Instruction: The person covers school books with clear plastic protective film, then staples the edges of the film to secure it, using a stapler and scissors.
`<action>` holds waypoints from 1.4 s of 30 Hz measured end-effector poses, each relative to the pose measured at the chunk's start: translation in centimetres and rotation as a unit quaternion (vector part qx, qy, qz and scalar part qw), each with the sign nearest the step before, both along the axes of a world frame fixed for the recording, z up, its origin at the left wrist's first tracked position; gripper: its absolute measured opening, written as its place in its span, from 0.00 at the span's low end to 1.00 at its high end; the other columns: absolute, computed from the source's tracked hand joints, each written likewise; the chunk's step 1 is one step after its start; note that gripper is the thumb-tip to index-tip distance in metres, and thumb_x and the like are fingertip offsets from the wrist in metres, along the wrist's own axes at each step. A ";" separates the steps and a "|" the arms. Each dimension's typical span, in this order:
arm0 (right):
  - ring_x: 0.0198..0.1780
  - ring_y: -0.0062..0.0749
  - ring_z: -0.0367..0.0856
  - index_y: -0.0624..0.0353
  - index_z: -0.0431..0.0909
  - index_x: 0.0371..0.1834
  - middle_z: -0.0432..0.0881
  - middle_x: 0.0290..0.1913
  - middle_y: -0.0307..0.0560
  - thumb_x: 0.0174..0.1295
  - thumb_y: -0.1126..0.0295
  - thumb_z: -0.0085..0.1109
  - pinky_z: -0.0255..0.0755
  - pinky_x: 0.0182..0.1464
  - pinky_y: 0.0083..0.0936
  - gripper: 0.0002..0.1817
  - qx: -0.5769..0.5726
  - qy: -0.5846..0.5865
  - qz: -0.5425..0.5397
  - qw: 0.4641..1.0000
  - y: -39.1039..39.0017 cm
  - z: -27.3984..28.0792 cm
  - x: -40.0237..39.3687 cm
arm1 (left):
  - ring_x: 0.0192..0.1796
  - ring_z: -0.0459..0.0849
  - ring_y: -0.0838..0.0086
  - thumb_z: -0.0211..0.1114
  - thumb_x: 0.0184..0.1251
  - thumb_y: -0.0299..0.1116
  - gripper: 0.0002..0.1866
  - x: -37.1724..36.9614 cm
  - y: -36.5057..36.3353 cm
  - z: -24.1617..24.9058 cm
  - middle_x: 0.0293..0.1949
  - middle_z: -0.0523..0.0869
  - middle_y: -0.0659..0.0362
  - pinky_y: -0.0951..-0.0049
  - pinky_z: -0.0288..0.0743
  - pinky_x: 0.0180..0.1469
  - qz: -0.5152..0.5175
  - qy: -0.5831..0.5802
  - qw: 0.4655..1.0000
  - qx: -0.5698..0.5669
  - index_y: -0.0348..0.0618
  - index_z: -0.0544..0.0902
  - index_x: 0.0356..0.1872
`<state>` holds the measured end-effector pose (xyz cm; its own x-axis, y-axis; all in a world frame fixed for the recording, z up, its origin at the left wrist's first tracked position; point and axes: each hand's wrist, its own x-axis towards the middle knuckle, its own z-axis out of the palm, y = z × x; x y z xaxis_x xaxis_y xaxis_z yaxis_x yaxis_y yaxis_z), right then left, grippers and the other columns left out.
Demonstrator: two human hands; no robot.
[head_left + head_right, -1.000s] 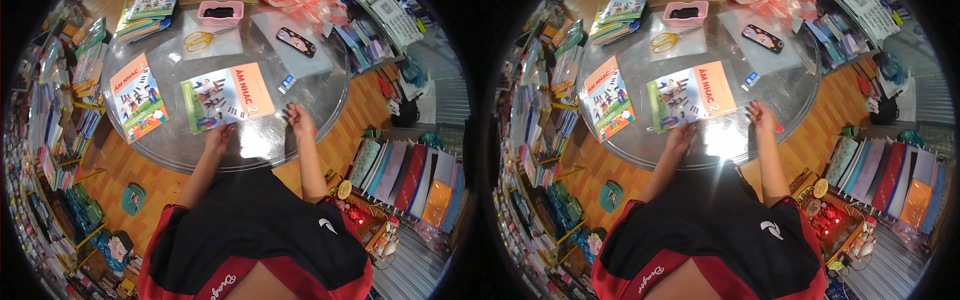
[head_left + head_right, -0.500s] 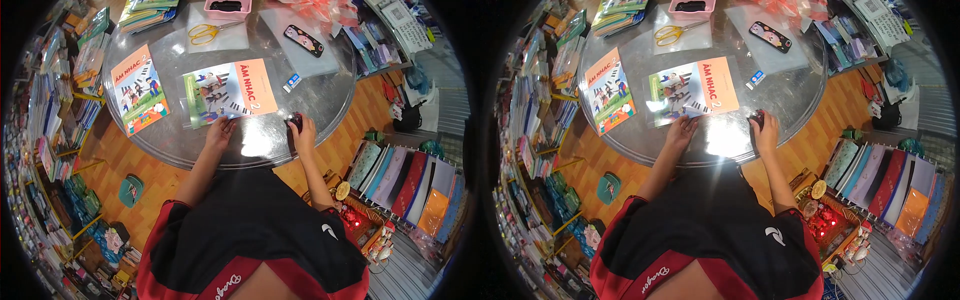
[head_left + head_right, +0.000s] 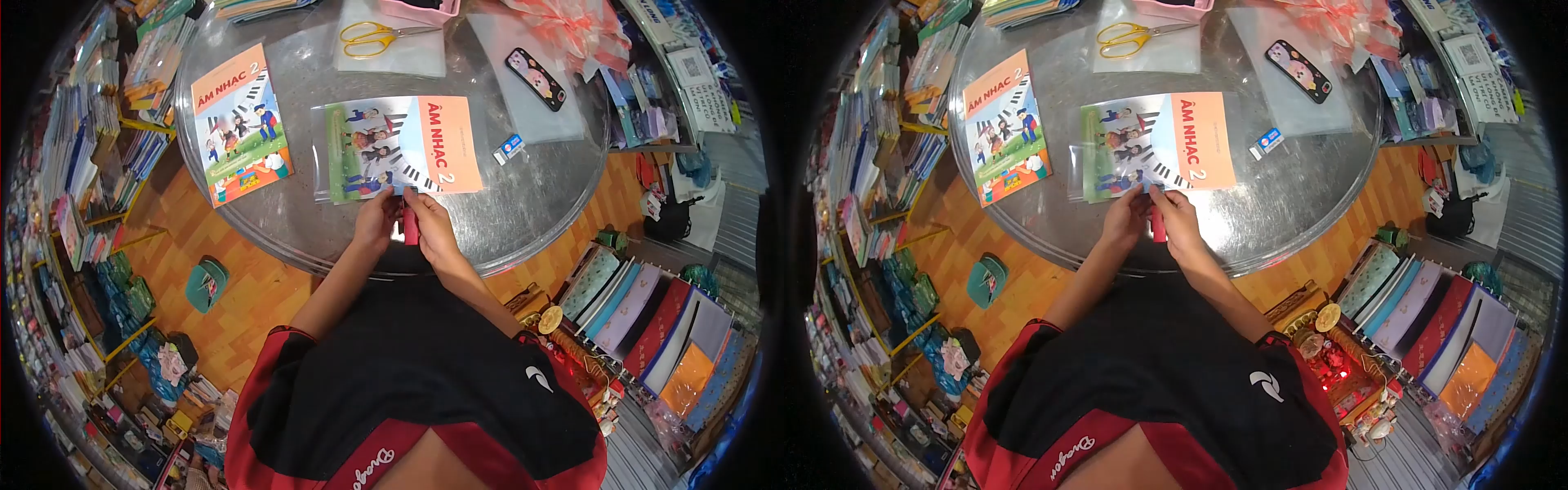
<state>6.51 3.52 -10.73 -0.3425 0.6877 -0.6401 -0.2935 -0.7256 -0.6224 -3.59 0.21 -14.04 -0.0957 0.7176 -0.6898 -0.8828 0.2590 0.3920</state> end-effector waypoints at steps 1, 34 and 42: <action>0.29 0.14 0.72 0.62 0.75 0.33 0.77 0.29 0.37 0.56 0.67 0.58 0.65 0.31 0.12 0.09 -0.003 -0.002 0.002 1.000 0.2 0.0 -0.2 | 0.42 0.74 0.73 0.53 0.62 0.35 0.10 -0.1 0.0 -0.3 0.37 0.79 0.59 0.72 0.65 0.46 0.002 -0.002 1.000 -0.003 0.42 0.75 0.39; 0.39 0.39 0.73 0.63 0.73 0.38 0.75 0.38 0.50 0.39 0.68 0.69 0.67 0.42 0.30 0.22 0.344 -0.527 0.036 0.776 0.8 -0.3 11.1 | 0.57 0.69 0.55 0.59 0.55 0.40 0.17 -1.1 -3.6 3.6 0.51 0.71 0.42 0.59 0.60 0.57 -0.203 0.820 0.517 0.140 0.41 0.76 0.44; 0.44 0.47 0.69 0.64 0.72 0.42 0.75 0.41 0.52 0.42 0.65 0.67 0.62 0.48 0.36 0.23 0.433 -0.647 -0.009 0.628 6.1 -1.0 15.1 | 0.66 0.41 0.42 0.57 0.54 0.50 0.31 0.9 -3.3 0.8 0.64 0.49 0.38 0.44 0.37 0.63 -0.292 0.854 0.422 0.087 0.44 0.67 0.57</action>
